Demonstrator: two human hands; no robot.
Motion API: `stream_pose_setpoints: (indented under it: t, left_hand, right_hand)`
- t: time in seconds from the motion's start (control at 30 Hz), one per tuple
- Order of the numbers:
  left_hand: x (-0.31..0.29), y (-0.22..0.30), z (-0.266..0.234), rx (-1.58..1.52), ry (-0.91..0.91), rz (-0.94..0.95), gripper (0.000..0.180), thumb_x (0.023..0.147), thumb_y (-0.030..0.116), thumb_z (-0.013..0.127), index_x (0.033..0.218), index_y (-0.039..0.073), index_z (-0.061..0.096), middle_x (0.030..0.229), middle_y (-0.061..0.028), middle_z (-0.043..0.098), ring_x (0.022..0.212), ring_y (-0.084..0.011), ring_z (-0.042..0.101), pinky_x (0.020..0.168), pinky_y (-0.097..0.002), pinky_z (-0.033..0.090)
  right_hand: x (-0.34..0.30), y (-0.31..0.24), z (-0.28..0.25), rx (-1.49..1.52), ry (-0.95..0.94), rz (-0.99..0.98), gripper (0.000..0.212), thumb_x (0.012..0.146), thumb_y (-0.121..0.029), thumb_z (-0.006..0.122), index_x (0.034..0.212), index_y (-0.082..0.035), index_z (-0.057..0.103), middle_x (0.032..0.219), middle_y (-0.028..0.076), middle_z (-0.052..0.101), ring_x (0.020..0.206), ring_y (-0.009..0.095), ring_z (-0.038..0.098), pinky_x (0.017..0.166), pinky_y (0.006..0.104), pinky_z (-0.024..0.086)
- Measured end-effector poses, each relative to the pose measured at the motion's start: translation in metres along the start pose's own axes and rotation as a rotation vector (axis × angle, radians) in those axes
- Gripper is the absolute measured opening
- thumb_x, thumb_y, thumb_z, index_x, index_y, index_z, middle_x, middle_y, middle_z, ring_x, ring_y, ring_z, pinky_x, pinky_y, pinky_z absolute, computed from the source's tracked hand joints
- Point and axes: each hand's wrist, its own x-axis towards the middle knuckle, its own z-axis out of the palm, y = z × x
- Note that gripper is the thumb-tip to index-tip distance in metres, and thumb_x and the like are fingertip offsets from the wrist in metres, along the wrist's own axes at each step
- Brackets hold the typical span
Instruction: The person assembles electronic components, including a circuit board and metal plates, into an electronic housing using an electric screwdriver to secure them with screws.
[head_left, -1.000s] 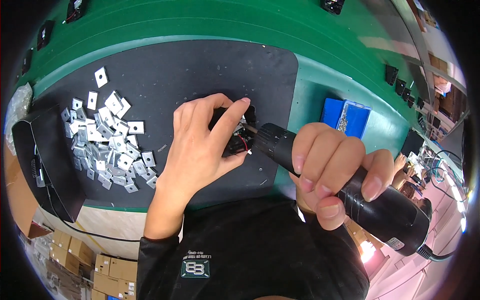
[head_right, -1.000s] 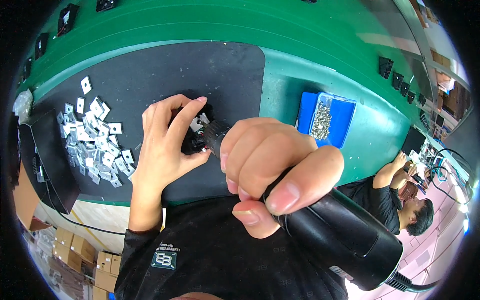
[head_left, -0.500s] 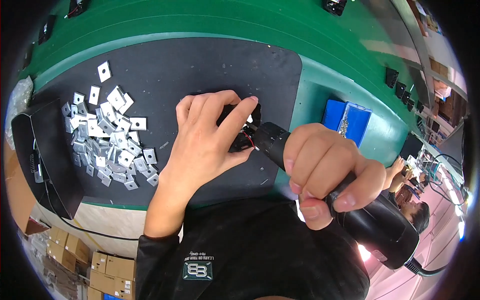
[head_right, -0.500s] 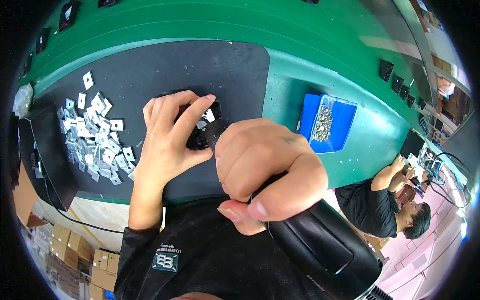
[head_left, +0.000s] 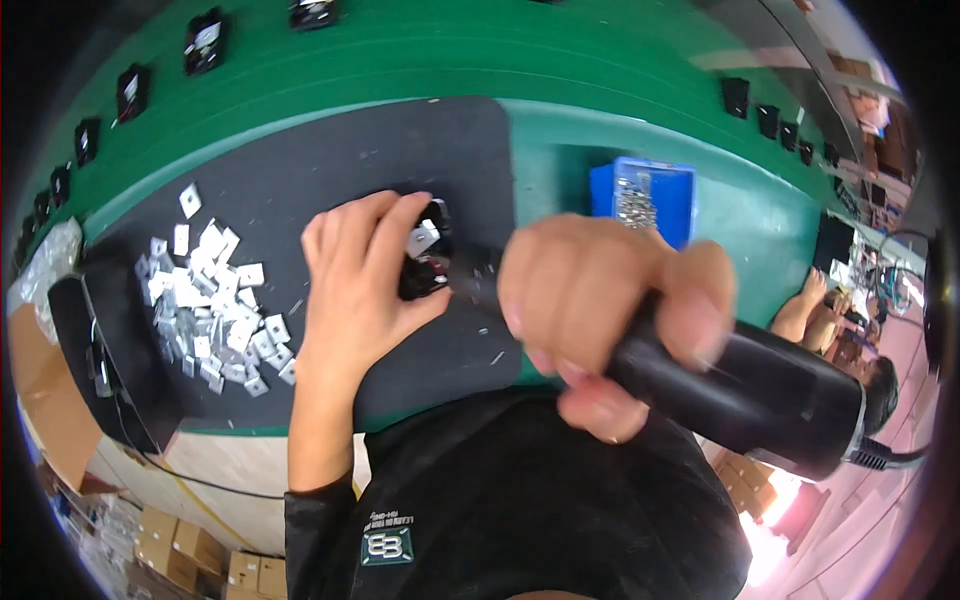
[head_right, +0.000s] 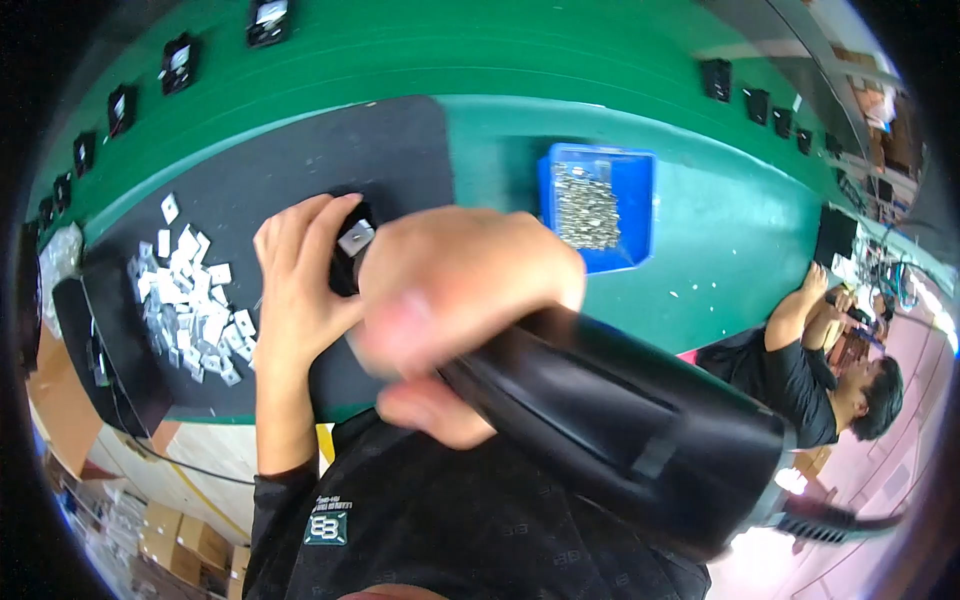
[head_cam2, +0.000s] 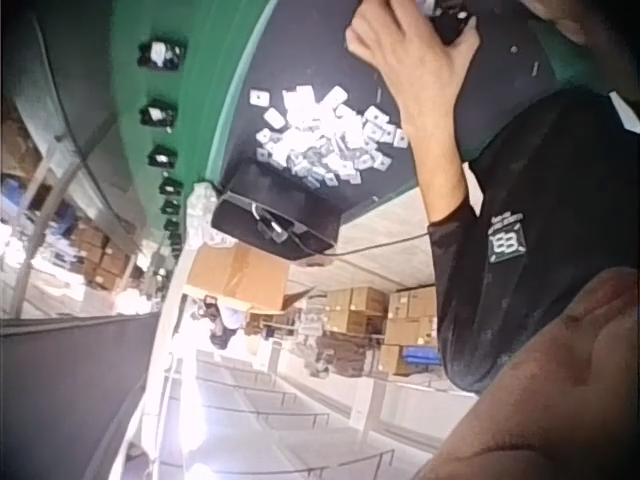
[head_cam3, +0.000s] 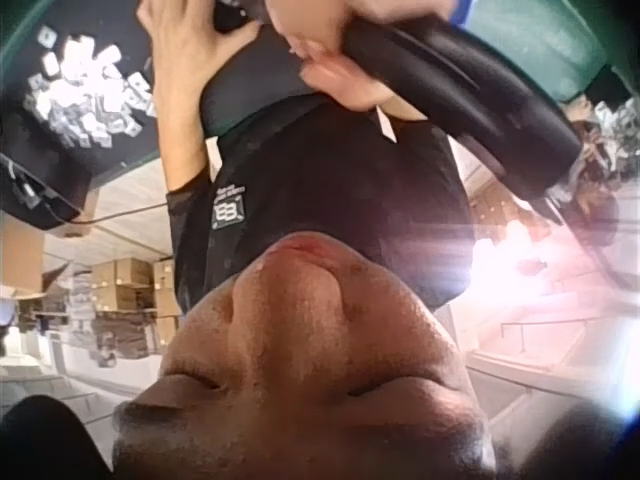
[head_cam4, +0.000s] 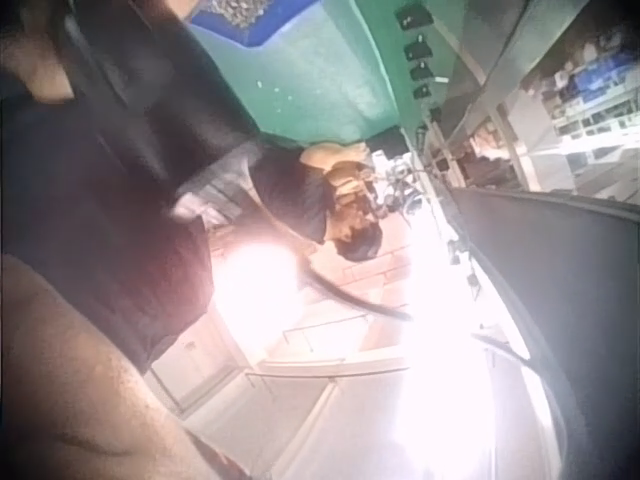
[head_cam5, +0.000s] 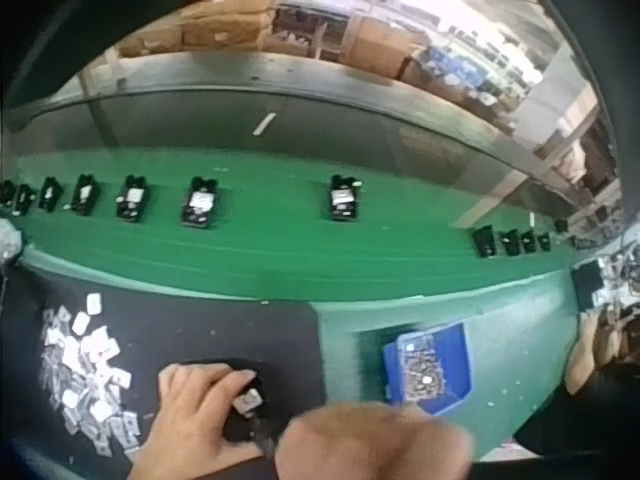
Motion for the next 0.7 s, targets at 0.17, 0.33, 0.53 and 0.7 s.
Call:
stream_pose_setpoints:
  t: [0.17,0.33,0.53,0.7]
  left_hand:
    - [0.032,0.018,0.004,0.03,-0.013,0.062,0.08,0.056,0.011,0.083,0.129,0.007,0.053,0.123,-0.0142,0.054,0.114,-0.0336,0.052,0.098,-0.0427,0.039]
    - [0.102,0.049,0.024,0.016,-0.043,0.212,0.077,0.063,0.013,0.082,0.133,0.008,0.049,0.13,-0.0162,0.052,0.122,-0.0374,0.049,0.103,-0.0443,0.04]
    - [0.207,0.062,0.093,-0.023,0.11,0.38,0.071,0.068,0.017,0.079,0.132,0.006,0.05,0.126,-0.0169,0.055,0.118,-0.0354,0.053,0.099,-0.0412,0.044]
    - [0.26,0.066,0.119,0.057,0.157,0.499,0.045,0.068,0.012,0.073,0.106,-0.003,0.053,0.1,-0.0202,0.055,0.097,-0.035,0.057,0.084,-0.0405,0.049]
  right_hand:
    - [-0.028,-0.059,-0.038,0.027,0.007,-0.144,0.046,0.079,-0.004,0.077,0.114,-0.02,0.053,0.08,-0.001,0.062,0.065,0.013,0.06,0.062,0.0273,0.047]
    - [-0.072,-0.089,-0.059,-0.325,0.36,-0.238,0.042,0.082,-0.009,0.075,0.112,-0.019,0.048,0.077,-0.001,0.058,0.061,0.014,0.058,0.059,0.0298,0.047]
    - [-0.081,-0.069,-0.094,-0.341,0.564,-0.219,0.047,0.084,-0.009,0.071,0.121,-0.019,0.044,0.074,0.0,0.052,0.063,0.015,0.052,0.064,0.0335,0.043]
    - [-0.069,-0.05,-0.116,-0.473,0.478,-0.102,0.046,0.086,-0.011,0.067,0.126,-0.016,0.045,0.075,0.0,0.05,0.062,0.013,0.048,0.064,0.0321,0.04]
